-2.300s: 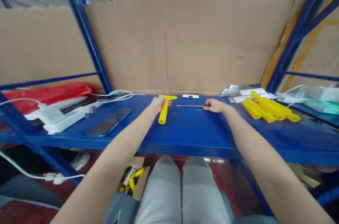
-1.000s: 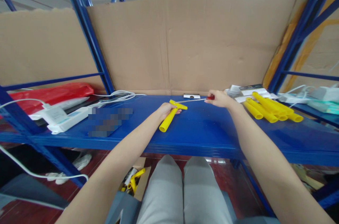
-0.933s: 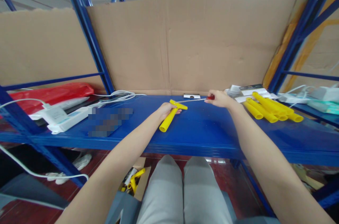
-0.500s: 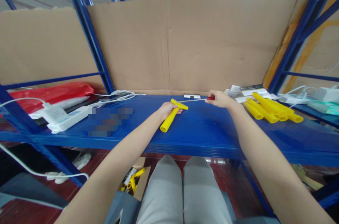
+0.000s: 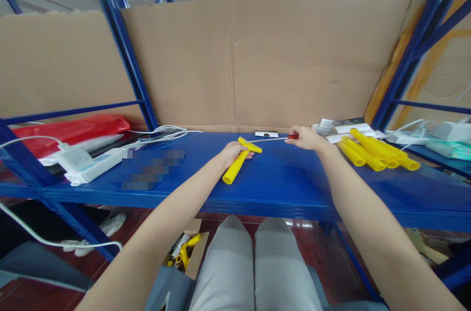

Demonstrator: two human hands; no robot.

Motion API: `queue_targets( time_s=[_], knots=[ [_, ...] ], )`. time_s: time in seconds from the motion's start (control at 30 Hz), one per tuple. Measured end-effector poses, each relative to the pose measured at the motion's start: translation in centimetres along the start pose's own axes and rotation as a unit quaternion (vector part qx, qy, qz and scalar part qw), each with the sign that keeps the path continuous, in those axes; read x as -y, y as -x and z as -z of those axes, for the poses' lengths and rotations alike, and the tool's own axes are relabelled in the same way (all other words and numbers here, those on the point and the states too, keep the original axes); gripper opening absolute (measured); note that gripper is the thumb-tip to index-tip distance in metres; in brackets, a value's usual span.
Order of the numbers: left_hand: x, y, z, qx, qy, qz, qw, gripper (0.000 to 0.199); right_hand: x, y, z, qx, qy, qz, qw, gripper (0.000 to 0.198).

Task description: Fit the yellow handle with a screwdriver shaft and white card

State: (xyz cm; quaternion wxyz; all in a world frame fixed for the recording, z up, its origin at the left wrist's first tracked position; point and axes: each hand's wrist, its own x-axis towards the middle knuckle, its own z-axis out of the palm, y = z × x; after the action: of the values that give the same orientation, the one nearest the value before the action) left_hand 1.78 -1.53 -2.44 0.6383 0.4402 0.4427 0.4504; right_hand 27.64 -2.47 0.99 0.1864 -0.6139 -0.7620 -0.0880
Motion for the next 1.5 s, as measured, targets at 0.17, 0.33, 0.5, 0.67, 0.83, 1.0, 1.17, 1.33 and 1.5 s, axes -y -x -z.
queue_targets(
  time_s=[0.17, 0.33, 0.5, 0.67, 0.83, 1.0, 1.17, 1.33, 1.5],
  knots=[
    [0.0, 0.2, -0.1, -0.005, -0.016, 0.001, 1.0, 0.038, -0.1, 0.0, -0.1, -0.001, 0.002, 0.001, 1.0, 0.018],
    [0.1, 0.2, -0.1, -0.006, -0.015, -0.012, 1.0, 0.036, -0.4, -0.1, -0.2, -0.003, -0.001, 0.008, 1.0, 0.019],
    [0.1, 0.4, -0.1, -0.008, -0.029, -0.023, 0.999, 0.032, -0.3, -0.1, -0.1, 0.004, -0.008, 0.005, 1.0, 0.018],
    [0.0, 0.5, -0.2, -0.008, -0.036, -0.029, 0.999, 0.031, -0.1, 0.0, 0.1, 0.012, -0.008, 0.002, 1.0, 0.016],
    [0.1, 0.5, -0.2, -0.006, -0.039, -0.031, 0.999, 0.029, -0.4, -0.1, -0.1, 0.014, -0.011, 0.006, 1.0, 0.017],
    [0.1, 0.7, -0.4, -0.02, -0.048, -0.037, 0.998, 0.036, -0.7, -0.3, -0.2, 0.016, -0.025, 0.015, 0.999, 0.016],
    [-0.1, 1.1, -0.7, -0.039, -0.085, -0.051, 0.994, 0.034, -0.7, -0.3, -0.1, 0.047, -0.06, 0.003, 0.997, 0.013],
    [-0.3, 1.4, -0.9, -0.062, -0.113, -0.084, 0.988, 0.029, -0.5, -0.1, 0.3, 0.051, -0.079, 0.009, 0.996, 0.015],
    [-0.5, 1.5, -1.0, -0.083, -0.148, -0.109, 0.98, 0.029, -0.2, -0.1, 0.4, 0.044, -0.069, 0.004, 0.997, 0.014]
  ],
)
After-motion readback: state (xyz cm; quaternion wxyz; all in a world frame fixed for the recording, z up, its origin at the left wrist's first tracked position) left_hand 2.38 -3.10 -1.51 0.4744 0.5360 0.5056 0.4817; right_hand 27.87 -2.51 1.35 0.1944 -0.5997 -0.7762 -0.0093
